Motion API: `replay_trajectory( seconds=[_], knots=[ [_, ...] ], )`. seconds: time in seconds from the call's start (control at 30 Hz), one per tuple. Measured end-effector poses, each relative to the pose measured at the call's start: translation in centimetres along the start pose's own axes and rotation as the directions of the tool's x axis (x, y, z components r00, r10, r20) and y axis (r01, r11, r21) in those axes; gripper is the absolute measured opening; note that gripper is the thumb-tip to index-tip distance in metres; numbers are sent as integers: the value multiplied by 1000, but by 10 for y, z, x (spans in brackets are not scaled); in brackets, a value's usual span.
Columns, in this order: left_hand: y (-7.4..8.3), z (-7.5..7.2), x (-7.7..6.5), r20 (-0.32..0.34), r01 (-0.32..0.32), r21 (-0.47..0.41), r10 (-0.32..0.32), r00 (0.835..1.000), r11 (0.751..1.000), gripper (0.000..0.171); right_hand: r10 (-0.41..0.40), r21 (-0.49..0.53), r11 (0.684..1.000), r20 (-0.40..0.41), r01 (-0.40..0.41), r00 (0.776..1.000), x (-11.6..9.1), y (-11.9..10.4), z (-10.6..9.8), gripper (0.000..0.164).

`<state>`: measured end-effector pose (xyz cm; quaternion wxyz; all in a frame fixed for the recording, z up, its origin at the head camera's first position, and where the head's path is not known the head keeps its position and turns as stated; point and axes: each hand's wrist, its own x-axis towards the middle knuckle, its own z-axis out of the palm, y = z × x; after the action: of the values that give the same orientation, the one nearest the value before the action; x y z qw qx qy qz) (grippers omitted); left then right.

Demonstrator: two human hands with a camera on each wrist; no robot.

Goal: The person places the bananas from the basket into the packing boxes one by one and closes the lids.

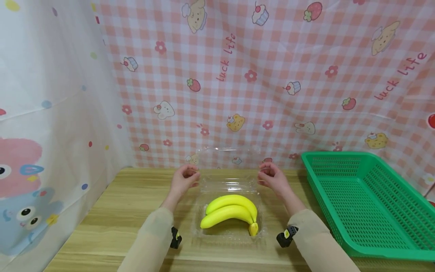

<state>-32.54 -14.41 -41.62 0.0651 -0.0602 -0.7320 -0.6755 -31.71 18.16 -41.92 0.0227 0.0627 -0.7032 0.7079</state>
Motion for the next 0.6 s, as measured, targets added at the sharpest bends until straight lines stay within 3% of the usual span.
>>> replay_trajectory(
  seconds=[0.23,0.6],
  knots=[
    [-5,-5,-4,43,-108,45,106,993,993,14,-119,-38,992,53,121,991,-6,5,-4,28],
    [-8,-10,-11,96,-247,68,240,966,967,12,-254,-122,955,119,268,960,-16,7,-7,16]
  ],
)
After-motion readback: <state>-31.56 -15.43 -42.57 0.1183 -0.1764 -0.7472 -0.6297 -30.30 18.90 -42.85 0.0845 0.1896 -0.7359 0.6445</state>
